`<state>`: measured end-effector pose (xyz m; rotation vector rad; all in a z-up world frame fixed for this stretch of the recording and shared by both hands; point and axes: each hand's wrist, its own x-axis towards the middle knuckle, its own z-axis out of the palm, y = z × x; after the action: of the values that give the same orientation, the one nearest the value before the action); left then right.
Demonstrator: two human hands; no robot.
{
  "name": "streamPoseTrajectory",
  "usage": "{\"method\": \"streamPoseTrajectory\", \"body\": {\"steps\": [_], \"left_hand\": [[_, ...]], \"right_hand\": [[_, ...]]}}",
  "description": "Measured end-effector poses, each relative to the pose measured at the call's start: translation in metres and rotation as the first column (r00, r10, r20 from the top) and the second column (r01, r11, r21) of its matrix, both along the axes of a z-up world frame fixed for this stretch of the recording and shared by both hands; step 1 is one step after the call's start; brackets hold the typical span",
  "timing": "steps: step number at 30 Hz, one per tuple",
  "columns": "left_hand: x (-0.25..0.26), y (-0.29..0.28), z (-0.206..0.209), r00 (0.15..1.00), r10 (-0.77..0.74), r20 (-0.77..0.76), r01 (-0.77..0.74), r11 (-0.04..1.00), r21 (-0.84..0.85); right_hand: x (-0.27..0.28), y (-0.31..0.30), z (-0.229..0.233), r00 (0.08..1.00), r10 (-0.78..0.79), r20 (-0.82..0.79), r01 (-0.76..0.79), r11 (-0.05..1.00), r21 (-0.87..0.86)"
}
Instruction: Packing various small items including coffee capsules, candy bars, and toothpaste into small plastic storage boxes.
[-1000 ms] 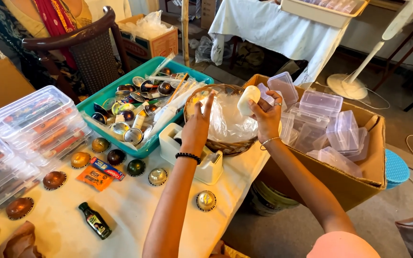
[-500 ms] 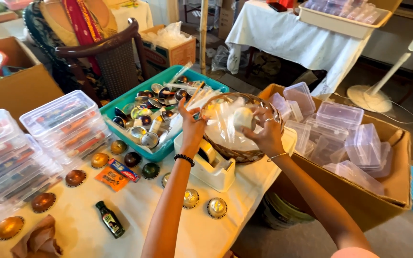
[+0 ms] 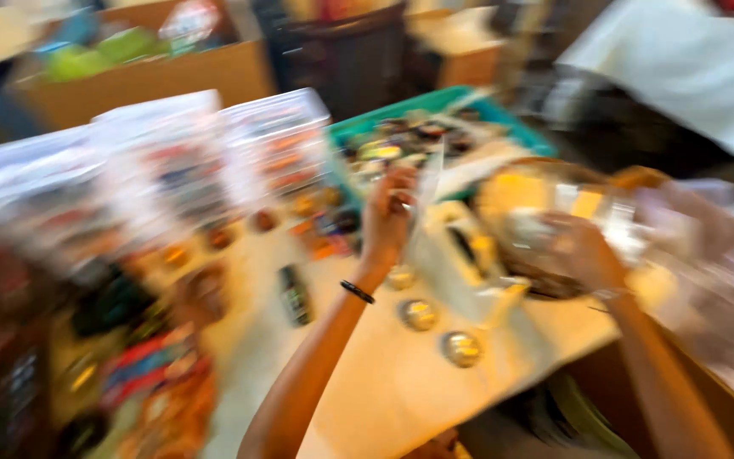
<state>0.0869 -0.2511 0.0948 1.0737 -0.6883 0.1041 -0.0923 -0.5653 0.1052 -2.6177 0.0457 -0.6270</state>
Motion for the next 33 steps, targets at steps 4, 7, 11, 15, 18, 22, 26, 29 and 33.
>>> {"method": "streamPoseTrajectory", "body": {"steps": [4, 7, 11, 15, 18, 22, 26, 29, 33], "left_hand": [[-0.059, 0.147, 0.048, 0.863, 0.379, 0.335, -0.501, 0.736, 0.456], [-0.076, 0.209, 0.026, 0.671, 0.555, 0.492, -0.739, 0.454, 0.498], [-0.089, 0.251, -0.01, 0.572, 0.569, 0.59, -0.782, 0.162, 0.602], [-0.101, 0.256, -0.032, 0.561, 0.546, 0.623, -0.775, 0.081, 0.627], [-0.086, 0.253, -0.059, 0.493, 0.527, 0.693, -0.808, -0.018, 0.589], [-0.101, 0.249, -0.04, 0.315, 0.375, 0.872, -0.871, -0.25, 0.423], [-0.086, 0.251, -0.077, 0.456, 0.333, 0.825, -0.812, -0.225, 0.539], [-0.095, 0.252, -0.065, 0.62, 0.401, 0.675, -0.689, -0.134, 0.712], [-0.11, 0.251, -0.054, 0.59, 0.477, 0.651, -0.73, -0.03, 0.683]], "right_hand": [[0.005, 0.034, 0.012, 0.983, 0.075, 0.168, -0.077, 0.997, 0.006], [0.025, 0.08, 0.023, 0.952, 0.246, 0.184, -0.223, 0.965, -0.135], [0.027, 0.106, 0.042, 0.898, 0.404, 0.172, -0.28, 0.828, -0.485], [-0.004, 0.144, 0.068, 0.912, 0.375, 0.167, -0.218, 0.788, -0.576], [0.009, 0.253, 0.067, 0.896, 0.427, 0.126, -0.39, 0.889, -0.241], [0.038, 0.35, 0.016, 0.842, 0.396, -0.366, -0.425, 0.905, 0.001], [0.068, 0.411, -0.011, 0.879, 0.336, -0.338, -0.207, 0.908, 0.364], [0.098, 0.4, -0.077, 0.915, 0.378, -0.139, -0.216, 0.752, 0.623], [0.117, 0.382, -0.117, 0.912, 0.384, 0.141, -0.265, 0.293, 0.919]]}}
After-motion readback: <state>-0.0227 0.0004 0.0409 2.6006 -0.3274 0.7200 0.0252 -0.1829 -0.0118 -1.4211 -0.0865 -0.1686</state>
